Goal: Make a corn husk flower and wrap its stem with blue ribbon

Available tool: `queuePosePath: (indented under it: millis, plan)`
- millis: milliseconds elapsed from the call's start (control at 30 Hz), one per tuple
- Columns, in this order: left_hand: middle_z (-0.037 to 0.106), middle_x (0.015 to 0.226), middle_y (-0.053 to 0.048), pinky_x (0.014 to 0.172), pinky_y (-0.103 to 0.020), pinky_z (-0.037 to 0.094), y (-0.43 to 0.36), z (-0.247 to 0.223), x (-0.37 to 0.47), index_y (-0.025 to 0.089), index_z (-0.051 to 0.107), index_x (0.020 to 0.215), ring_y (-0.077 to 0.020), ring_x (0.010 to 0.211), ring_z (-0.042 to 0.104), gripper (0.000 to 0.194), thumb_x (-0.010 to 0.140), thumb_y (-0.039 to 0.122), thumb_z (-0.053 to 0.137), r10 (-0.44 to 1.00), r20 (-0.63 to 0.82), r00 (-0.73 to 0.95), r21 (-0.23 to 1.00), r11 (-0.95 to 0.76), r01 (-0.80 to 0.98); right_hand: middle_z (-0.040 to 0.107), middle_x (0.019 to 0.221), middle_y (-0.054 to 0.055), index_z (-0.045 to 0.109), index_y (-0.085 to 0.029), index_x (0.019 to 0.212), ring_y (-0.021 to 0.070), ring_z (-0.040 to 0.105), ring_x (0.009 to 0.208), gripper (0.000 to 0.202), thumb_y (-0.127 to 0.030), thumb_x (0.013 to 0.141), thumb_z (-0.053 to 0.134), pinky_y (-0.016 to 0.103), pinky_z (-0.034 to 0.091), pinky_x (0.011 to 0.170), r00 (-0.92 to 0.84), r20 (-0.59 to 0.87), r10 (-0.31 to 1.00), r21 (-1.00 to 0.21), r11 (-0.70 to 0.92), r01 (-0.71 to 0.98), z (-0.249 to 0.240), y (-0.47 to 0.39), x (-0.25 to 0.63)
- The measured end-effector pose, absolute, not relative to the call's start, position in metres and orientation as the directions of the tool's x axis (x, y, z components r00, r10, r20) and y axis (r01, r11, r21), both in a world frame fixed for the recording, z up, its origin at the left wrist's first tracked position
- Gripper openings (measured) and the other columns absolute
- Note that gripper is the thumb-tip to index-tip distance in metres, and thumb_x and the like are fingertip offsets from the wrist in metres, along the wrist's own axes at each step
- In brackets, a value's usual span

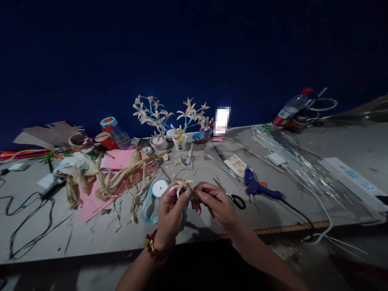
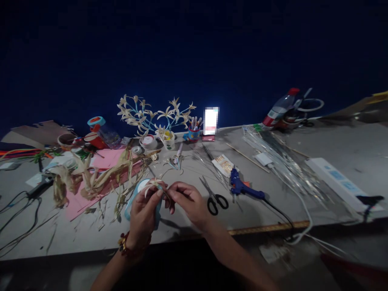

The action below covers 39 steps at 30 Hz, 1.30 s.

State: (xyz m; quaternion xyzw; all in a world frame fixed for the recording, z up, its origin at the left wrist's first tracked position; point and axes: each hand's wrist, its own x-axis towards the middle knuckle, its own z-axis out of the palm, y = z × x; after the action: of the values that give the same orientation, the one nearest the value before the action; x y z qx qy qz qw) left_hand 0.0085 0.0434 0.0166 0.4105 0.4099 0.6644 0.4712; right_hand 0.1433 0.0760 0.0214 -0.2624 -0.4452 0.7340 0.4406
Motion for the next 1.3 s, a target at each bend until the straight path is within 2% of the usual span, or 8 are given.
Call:
queuePosePath:
  millis: [200, 333, 433, 600, 800, 1100, 1200, 1300]
  plan:
    - [0.064, 0.095, -0.004, 0.082, -0.028, 0.05, 0.043, 0.019, 0.002, 0.021, 0.075, 0.086, -0.0174, 0.089, 0.061, 0.005, 0.089, 0.023, 0.07, 0.966, 0.184, -0.184, 0.933, -0.23, -0.276, 0.065, 0.068, 0.0, 0.062, -0.016, 0.078, 0.0104, 0.058, 0.057, 0.029, -0.035, 0.075, 0.085, 0.02, 0.045, 0.05, -0.64, -0.123, 0.758, -0.753, -0.491, -0.437, 0.025, 0.079, 0.148]
    - [0.065, 0.092, -0.004, 0.082, -0.028, 0.05, 0.045, 0.021, 0.002, 0.021, 0.076, 0.082, -0.0176, 0.087, 0.062, 0.006, 0.086, 0.024, 0.073, 0.965, 0.191, -0.179, 0.934, -0.235, -0.27, 0.063, 0.063, -0.001, 0.059, -0.017, 0.075, 0.0086, 0.054, 0.053, 0.029, -0.032, 0.074, 0.084, 0.019, 0.041, 0.051, -0.667, -0.163, 0.727, -0.731, -0.543, -0.413, 0.026, 0.082, 0.148]
    - [0.066, 0.09, -0.004, 0.079, -0.027, 0.051, 0.046, 0.018, 0.004, 0.02, 0.076, 0.081, -0.0177, 0.086, 0.062, 0.007, 0.083, 0.026, 0.076, 0.966, 0.151, -0.211, 0.936, -0.208, -0.283, 0.06, 0.064, -0.002, 0.059, -0.018, 0.072, 0.0096, 0.053, 0.055, 0.028, -0.032, 0.073, 0.083, 0.02, 0.04, 0.053, -0.561, -0.109, 0.821, -0.808, -0.402, -0.431, 0.021, 0.081, 0.147]
    - [0.068, 0.086, -0.003, 0.083, -0.024, 0.05, 0.047, 0.01, 0.009, 0.019, 0.074, 0.081, -0.0161, 0.088, 0.063, 0.011, 0.08, 0.028, 0.08, 0.963, 0.058, -0.262, 0.931, -0.147, -0.333, 0.054, 0.074, -0.002, 0.058, -0.02, 0.077, 0.0132, 0.051, 0.066, 0.015, -0.027, 0.087, 0.067, 0.025, 0.041, 0.06, -0.264, 0.231, 0.936, -0.957, 0.171, -0.233, 0.012, 0.074, 0.144]
    - [0.065, 0.08, -0.001, 0.074, -0.023, 0.05, 0.046, 0.011, 0.011, 0.018, 0.071, 0.077, -0.0143, 0.079, 0.061, 0.012, 0.083, 0.026, 0.078, 0.958, 0.113, -0.264, 0.936, -0.192, -0.294, 0.049, 0.07, -0.003, 0.049, -0.022, 0.077, 0.0143, 0.049, 0.066, 0.019, -0.009, 0.09, 0.057, 0.028, 0.04, 0.065, -0.148, 0.612, 0.777, -0.765, 0.629, 0.139, 0.013, 0.068, 0.14]
    - [0.062, 0.082, 0.0, 0.076, -0.023, 0.047, 0.047, 0.009, 0.016, 0.018, 0.069, 0.075, -0.0136, 0.081, 0.059, 0.013, 0.087, 0.019, 0.072, 0.931, 0.226, -0.287, 0.932, -0.292, -0.214, 0.052, 0.068, 0.0, 0.05, -0.022, 0.081, 0.0179, 0.047, 0.064, 0.019, -0.005, 0.087, 0.056, 0.033, 0.039, 0.064, -0.166, 0.771, 0.614, -0.525, 0.762, 0.379, 0.011, 0.067, 0.136]
    - [0.061, 0.081, -0.001, 0.076, -0.023, 0.047, 0.047, 0.009, 0.013, 0.019, 0.07, 0.077, -0.0141, 0.08, 0.058, 0.012, 0.089, 0.021, 0.071, 0.938, 0.21, -0.276, 0.939, -0.272, -0.21, 0.056, 0.073, 0.001, 0.053, -0.022, 0.084, 0.0183, 0.052, 0.07, 0.015, -0.008, 0.09, 0.055, 0.032, 0.042, 0.068, -0.147, 0.705, 0.693, -0.639, 0.712, 0.293, 0.011, 0.068, 0.139]
    - [0.062, 0.084, -0.002, 0.076, -0.024, 0.048, 0.047, 0.011, 0.008, 0.019, 0.073, 0.083, -0.0148, 0.082, 0.059, 0.007, 0.089, 0.022, 0.071, 0.952, 0.193, -0.239, 0.954, -0.239, -0.183, 0.059, 0.079, 0.002, 0.058, -0.021, 0.087, 0.0178, 0.056, 0.075, 0.009, -0.02, 0.095, 0.053, 0.03, 0.045, 0.069, -0.231, 0.484, 0.844, -0.856, 0.511, 0.075, 0.014, 0.072, 0.145]
